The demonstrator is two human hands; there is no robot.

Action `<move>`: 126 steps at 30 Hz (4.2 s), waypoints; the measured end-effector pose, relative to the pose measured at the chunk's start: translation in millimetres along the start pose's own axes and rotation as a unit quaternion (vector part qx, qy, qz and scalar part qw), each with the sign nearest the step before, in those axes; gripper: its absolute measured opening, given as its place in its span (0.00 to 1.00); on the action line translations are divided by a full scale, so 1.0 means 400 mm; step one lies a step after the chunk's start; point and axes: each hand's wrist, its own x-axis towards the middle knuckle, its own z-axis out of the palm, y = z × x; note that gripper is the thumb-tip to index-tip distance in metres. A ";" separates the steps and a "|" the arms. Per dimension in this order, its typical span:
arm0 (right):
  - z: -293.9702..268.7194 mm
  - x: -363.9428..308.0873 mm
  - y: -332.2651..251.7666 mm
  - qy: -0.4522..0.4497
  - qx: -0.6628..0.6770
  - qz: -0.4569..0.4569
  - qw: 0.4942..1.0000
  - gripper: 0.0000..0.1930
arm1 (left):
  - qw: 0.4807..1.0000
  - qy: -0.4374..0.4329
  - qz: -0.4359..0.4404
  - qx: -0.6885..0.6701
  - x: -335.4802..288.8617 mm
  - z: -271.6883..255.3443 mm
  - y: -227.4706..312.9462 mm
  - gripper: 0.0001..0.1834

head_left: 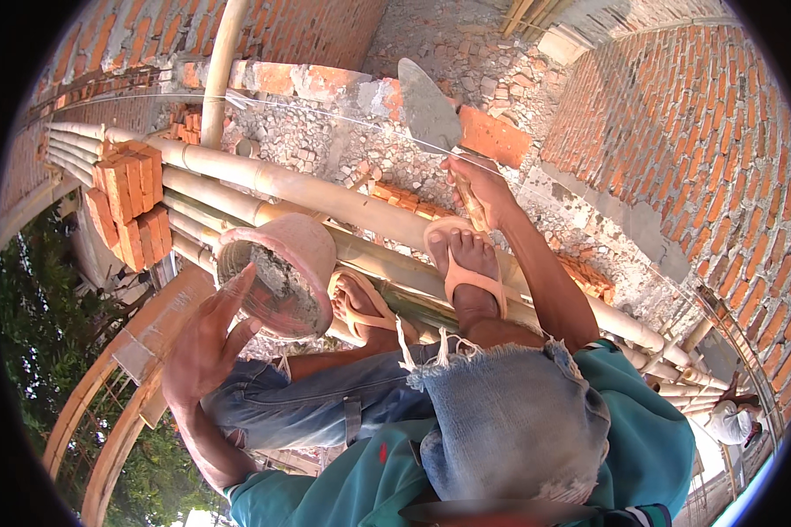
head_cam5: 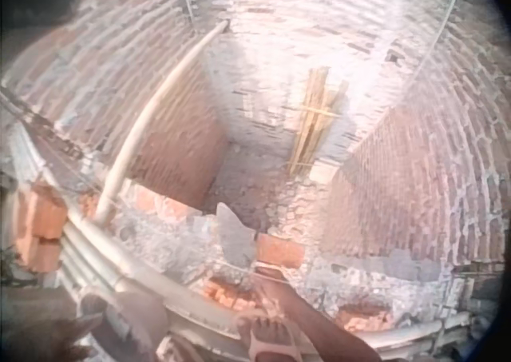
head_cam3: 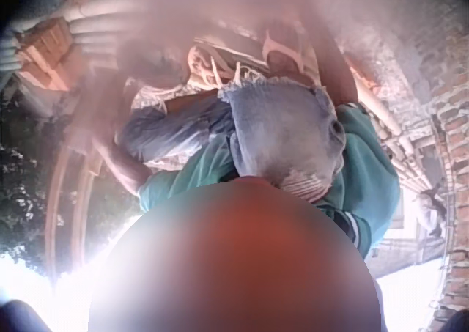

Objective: The person scoops mortar from a bucket with a trowel and spreads it along a brick wall. They place bricks onto the mortar, tap them into position, and continue adding mortar and bricks to extend the wall.

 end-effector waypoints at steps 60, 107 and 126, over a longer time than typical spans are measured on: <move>-0.344 -0.255 0.083 0.086 -0.729 0.007 0.679 0.18 | 0.999 0.035 -0.020 -0.016 -0.082 0.046 -0.001 0.34; -0.212 -0.059 0.042 0.179 -0.655 -0.314 0.663 0.15 | 0.968 0.134 -0.036 -0.207 -0.093 0.248 -0.213 0.38; -0.177 -0.028 0.031 0.154 -0.627 -0.365 0.671 0.18 | 0.933 0.068 0.076 -0.344 -0.098 0.229 -0.085 0.34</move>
